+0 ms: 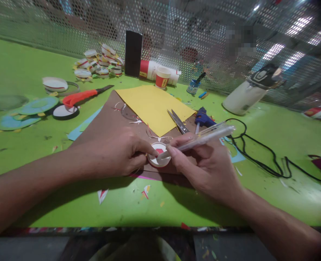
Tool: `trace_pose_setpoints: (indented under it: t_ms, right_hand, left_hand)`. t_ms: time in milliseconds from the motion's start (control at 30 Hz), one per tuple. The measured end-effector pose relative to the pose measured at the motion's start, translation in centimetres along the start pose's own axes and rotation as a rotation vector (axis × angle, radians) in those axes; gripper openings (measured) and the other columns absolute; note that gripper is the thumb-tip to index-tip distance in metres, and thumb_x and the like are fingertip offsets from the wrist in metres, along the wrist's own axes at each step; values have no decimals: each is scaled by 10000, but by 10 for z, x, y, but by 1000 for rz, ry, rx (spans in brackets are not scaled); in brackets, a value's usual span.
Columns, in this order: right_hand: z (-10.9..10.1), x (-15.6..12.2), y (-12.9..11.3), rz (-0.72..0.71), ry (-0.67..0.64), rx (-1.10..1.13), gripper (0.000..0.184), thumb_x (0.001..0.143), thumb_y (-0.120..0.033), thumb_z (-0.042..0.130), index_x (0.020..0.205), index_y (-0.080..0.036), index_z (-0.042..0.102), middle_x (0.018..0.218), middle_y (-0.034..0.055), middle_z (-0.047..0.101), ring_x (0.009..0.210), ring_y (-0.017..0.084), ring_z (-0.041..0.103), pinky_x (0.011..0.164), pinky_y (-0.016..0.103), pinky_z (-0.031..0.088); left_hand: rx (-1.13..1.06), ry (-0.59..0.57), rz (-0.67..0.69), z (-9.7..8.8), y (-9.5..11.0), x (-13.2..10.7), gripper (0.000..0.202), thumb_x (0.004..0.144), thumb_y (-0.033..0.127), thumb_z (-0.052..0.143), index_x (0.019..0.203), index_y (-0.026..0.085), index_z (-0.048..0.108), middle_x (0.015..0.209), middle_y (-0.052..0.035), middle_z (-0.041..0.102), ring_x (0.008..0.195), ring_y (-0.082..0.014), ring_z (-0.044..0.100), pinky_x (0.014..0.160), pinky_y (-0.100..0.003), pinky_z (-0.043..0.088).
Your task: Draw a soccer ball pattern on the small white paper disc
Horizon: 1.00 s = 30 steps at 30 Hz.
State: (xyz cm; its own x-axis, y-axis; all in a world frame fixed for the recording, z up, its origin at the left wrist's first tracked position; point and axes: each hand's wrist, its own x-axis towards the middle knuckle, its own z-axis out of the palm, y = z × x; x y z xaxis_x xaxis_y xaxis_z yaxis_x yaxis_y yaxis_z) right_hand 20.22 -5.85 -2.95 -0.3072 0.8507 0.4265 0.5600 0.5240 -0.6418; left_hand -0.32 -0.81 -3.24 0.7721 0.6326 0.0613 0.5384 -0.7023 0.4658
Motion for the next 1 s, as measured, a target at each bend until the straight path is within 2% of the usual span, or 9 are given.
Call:
trace_pose_setpoints:
  t_ms: [100, 333, 533, 633, 833, 1000]
  right_hand:
    - [0, -1, 0, 0, -5, -10, 192, 900, -197, 571, 727, -171, 651, 742, 15, 710, 699, 140, 656, 633, 225, 499]
    - [0, -1, 2, 11, 5, -30, 208, 904, -218, 573, 714, -175, 647, 733, 12, 707, 644, 127, 645, 606, 224, 497]
    - [-2, 2, 0, 91, -45, 65, 164, 906, -222, 570, 778, -169, 658, 665, -1, 690, 563, 127, 635, 558, 234, 500]
    - [-3, 2, -1, 57, 4, -16, 176, 890, -217, 578, 741, -176, 662, 663, 0, 687, 556, 122, 620, 523, 221, 482]
    - [-7, 5, -4, 39, 42, -127, 159, 844, -181, 597, 701, -179, 667, 644, 6, 685, 557, 127, 616, 488, 213, 461]
    - [-6, 6, -4, 49, 49, -130, 166, 846, -184, 590, 702, -182, 672, 648, 8, 690, 537, 125, 608, 465, 213, 449]
  left_hand:
    - [18, -60, -18, -1, 1, 0, 305, 852, 149, 496, 954, 232, 771, 595, -14, 670, 503, -109, 522, 532, -221, 376]
    - [52, -36, -16, -1, 2, -1, 304, 858, 170, 492, 949, 249, 771, 622, -31, 679, 529, -122, 543, 545, -231, 386]
    - [28, -34, -14, 1, 1, 0, 309, 852, 166, 482, 938, 226, 773, 590, -27, 668, 482, -109, 507, 508, -230, 348]
    - [26, -13, -14, 2, 0, 0, 317, 840, 156, 483, 943, 235, 773, 594, -17, 683, 481, -108, 515, 502, -232, 334]
    - [38, -2, 18, 1, 1, 1, 274, 834, 153, 486, 813, 195, 756, 577, -11, 666, 482, -97, 514, 496, -226, 317]
    - [24, -13, 7, 1, 1, 1, 300, 834, 144, 478, 888, 198, 769, 558, -10, 657, 465, -100, 497, 489, -232, 315]
